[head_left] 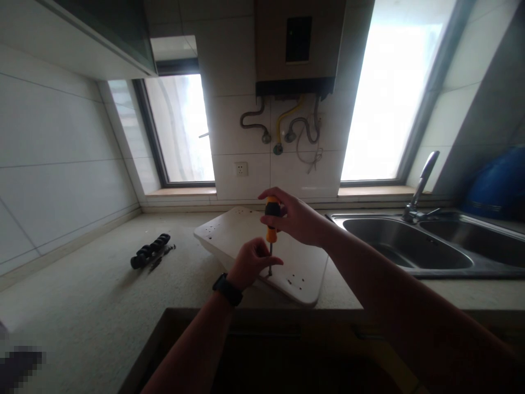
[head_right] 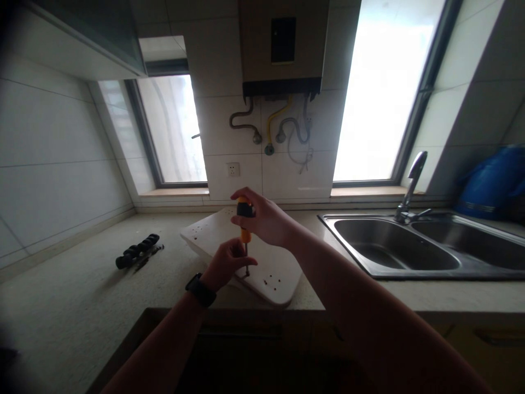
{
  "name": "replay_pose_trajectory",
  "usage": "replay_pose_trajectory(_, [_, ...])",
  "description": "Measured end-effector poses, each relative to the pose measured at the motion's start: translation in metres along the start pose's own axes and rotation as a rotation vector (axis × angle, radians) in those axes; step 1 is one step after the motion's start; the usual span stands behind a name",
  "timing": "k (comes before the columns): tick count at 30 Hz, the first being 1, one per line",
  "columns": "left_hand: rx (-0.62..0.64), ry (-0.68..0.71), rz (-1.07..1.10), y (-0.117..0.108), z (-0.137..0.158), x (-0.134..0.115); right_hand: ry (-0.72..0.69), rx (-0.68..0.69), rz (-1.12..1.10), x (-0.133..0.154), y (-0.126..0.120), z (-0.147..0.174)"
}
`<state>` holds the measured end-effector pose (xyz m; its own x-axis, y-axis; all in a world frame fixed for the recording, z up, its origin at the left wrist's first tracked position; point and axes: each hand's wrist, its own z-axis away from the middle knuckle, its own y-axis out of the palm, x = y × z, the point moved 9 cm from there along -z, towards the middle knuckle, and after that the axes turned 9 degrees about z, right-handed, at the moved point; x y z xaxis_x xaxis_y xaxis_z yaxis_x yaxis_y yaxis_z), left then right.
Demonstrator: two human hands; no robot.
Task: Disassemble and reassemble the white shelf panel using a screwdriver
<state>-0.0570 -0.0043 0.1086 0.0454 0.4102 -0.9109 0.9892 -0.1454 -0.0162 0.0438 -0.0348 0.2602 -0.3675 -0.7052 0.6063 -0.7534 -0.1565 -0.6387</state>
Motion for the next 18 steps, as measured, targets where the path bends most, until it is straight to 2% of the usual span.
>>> replay_pose_trajectory(4, [0.213,-0.051,0.160,0.013,0.003,-0.001,0.026,0.004,-0.029,0.000,0.000,0.001])
replay_pose_trajectory(7, [0.316,-0.088,0.169,0.018,0.009,-0.004,0.033,0.012,-0.040,0.002,0.000,0.002])
replay_pose_trajectory(9, [0.308,-0.075,0.115,0.016,0.009,-0.006,0.018,0.015,-0.033,0.005,0.000,0.003])
replay_pose_trajectory(13, [0.196,-0.048,0.013,0.005,0.005,-0.002,-0.021,0.012,-0.007,0.008,-0.001,0.003])
replay_pose_trajectory(18, [0.067,-0.085,0.084,-0.004,0.001,0.013,-0.019,-0.032,0.057,0.003,-0.005,0.001])
